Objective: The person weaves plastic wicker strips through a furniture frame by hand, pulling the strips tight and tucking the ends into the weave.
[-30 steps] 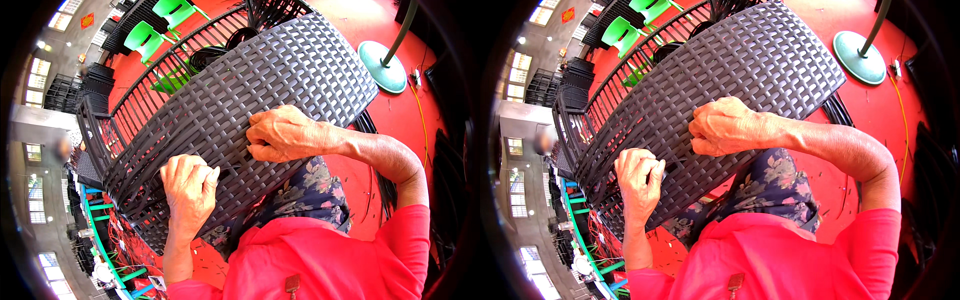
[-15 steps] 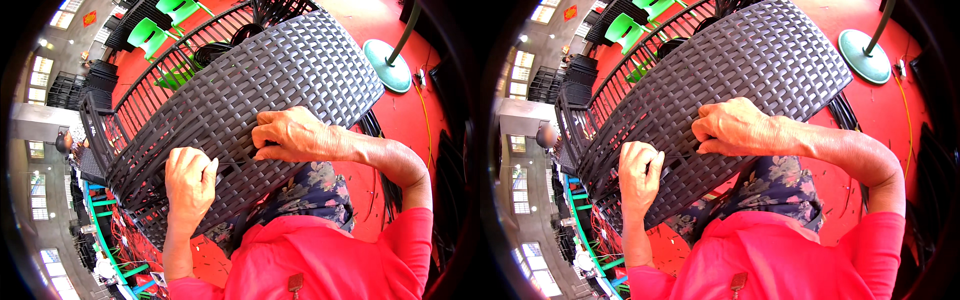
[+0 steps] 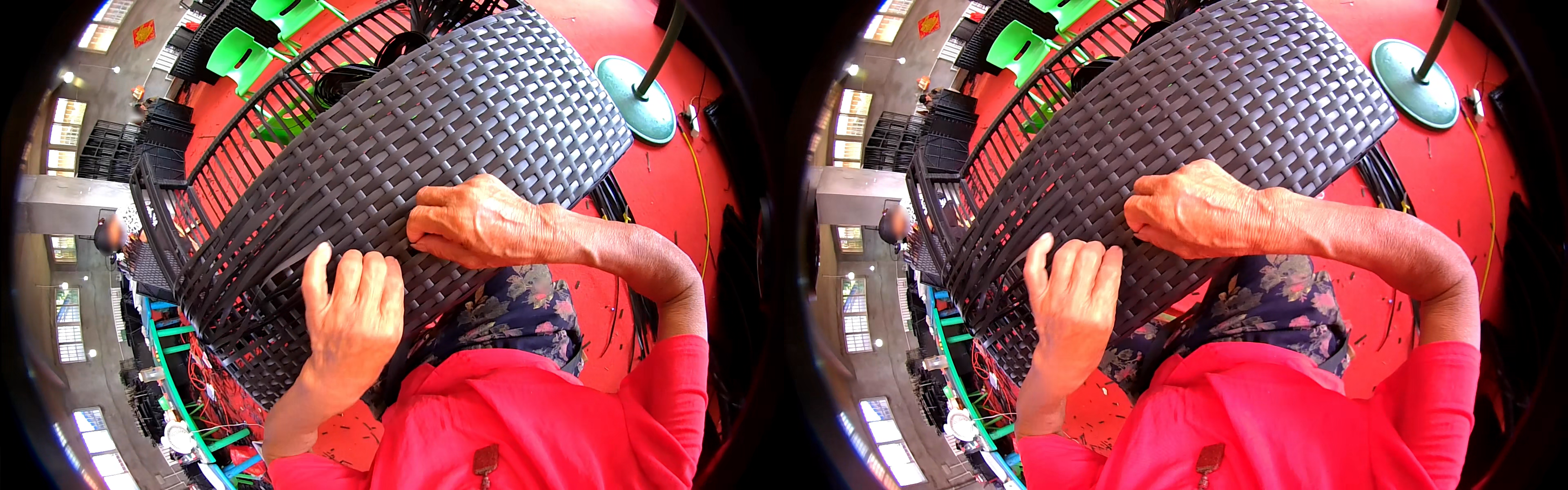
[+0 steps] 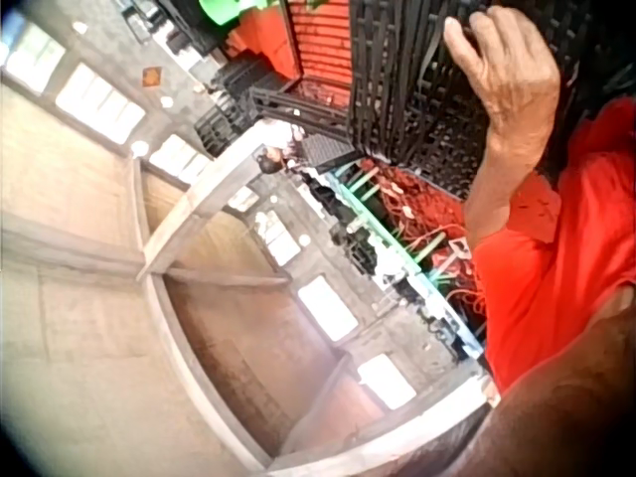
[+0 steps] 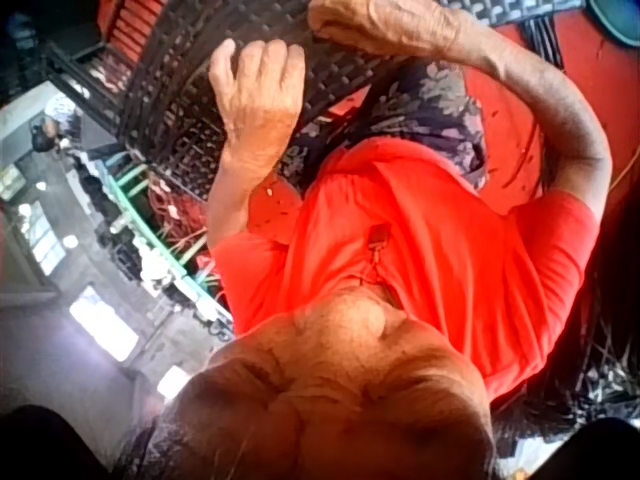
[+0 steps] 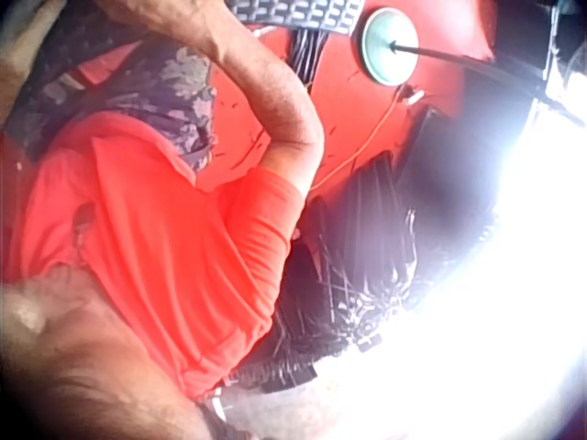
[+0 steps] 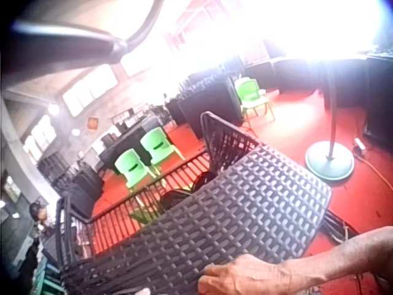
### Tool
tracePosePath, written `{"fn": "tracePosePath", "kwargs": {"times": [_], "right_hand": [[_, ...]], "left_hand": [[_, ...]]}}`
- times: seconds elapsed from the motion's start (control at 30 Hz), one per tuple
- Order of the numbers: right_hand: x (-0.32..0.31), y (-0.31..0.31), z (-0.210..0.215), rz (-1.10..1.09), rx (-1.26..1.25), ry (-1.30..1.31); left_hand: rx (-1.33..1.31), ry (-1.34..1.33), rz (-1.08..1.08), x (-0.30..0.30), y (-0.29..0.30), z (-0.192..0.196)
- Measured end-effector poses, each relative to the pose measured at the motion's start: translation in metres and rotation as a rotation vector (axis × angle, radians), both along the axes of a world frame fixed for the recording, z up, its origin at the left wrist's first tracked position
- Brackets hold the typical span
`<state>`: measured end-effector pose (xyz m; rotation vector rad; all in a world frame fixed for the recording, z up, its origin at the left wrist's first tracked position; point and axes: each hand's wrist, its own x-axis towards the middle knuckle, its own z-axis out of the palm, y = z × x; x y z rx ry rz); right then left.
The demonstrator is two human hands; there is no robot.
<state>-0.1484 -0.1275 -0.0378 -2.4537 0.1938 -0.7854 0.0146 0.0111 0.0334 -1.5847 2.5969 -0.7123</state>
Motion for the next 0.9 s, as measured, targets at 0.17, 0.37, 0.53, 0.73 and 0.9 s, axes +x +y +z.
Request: {"fn": "tracePosePath", "kwargs": {"times": [0.17, 0.37, 0.53, 0.73, 0.9], "right_hand": [[-0.002, -0.006, 0.008, 0.048, 0.070, 0.024], [0.005, -0.003, 0.010, 0.008, 0.001, 0.124], [0.007, -0.004, 0.005, -0.032, 0.014, 0.146], [0.011, -0.009, 0.008, -0.045, 0.068, 0.239], [0.003, -0.005, 0.012, 0.026, -0.105, 0.151]], "left_hand": [[-0.025, 0.113, -0.039, 0.016, -0.012, -0.014], [0.095, 0.356, 0.055, 0.022, -0.018, -0.010], [0.123, 0.240, 0.000, 0.015, -0.019, -0.006], [0.005, 0.111, -0.046, 0.016, -0.013, -0.017], [0.005, 0.248, 0.090, 0.019, -0.020, -0.028]]}}
